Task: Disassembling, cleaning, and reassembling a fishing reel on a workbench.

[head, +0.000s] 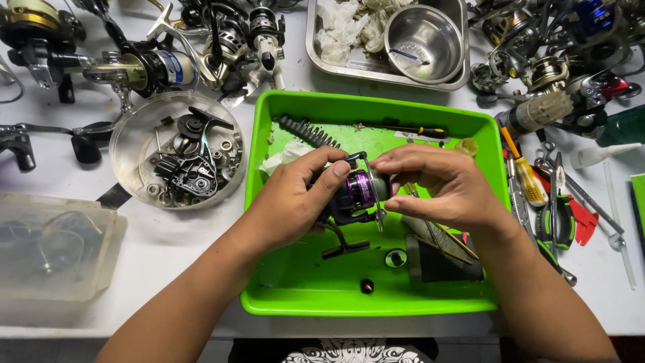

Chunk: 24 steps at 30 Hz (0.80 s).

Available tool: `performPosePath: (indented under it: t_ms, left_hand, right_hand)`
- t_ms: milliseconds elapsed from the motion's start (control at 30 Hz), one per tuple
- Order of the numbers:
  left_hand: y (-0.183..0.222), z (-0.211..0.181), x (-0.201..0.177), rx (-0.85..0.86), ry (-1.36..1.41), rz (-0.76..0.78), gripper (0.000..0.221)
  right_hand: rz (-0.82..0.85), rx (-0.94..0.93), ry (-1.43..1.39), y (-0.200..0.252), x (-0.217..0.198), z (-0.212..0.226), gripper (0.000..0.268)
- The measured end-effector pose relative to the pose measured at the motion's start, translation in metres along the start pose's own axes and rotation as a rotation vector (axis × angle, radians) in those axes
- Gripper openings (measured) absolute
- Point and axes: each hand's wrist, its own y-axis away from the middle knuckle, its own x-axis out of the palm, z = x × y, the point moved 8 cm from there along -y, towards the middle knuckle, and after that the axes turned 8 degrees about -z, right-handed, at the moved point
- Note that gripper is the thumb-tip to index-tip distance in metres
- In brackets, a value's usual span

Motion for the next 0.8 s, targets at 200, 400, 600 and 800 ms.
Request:
performPosePath:
  t_ms: [200,400,600,800]
  left_hand:
    - [0.0004,0.0019,0.0013,0.012,0.001,0.008,0.036]
    - [-0.0007,-0.0006,0.0001,0.026,0.01,-0.001,0.035]
    - [0.0001,-0.0008,0.0007,0.031,0.018,-0.008,0.034]
    - [-0.0006,-0.0005,0.0003,0.042,0.001,0.003,0.034]
  right_hand:
    - [0.017,-0.023,-0.007,-0.0001,-0.0005,0.0011,0.039]
    - [0.008,-0.022,0.011,-0.0009,0.0,0.0032,0.042]
    - [-0.002,0.012,0.002,-0.0027,-0.0007,0.0009,0.042]
    - [0.0,0.025,-0.048,0.0007,-0.0006,-0.004,0.043]
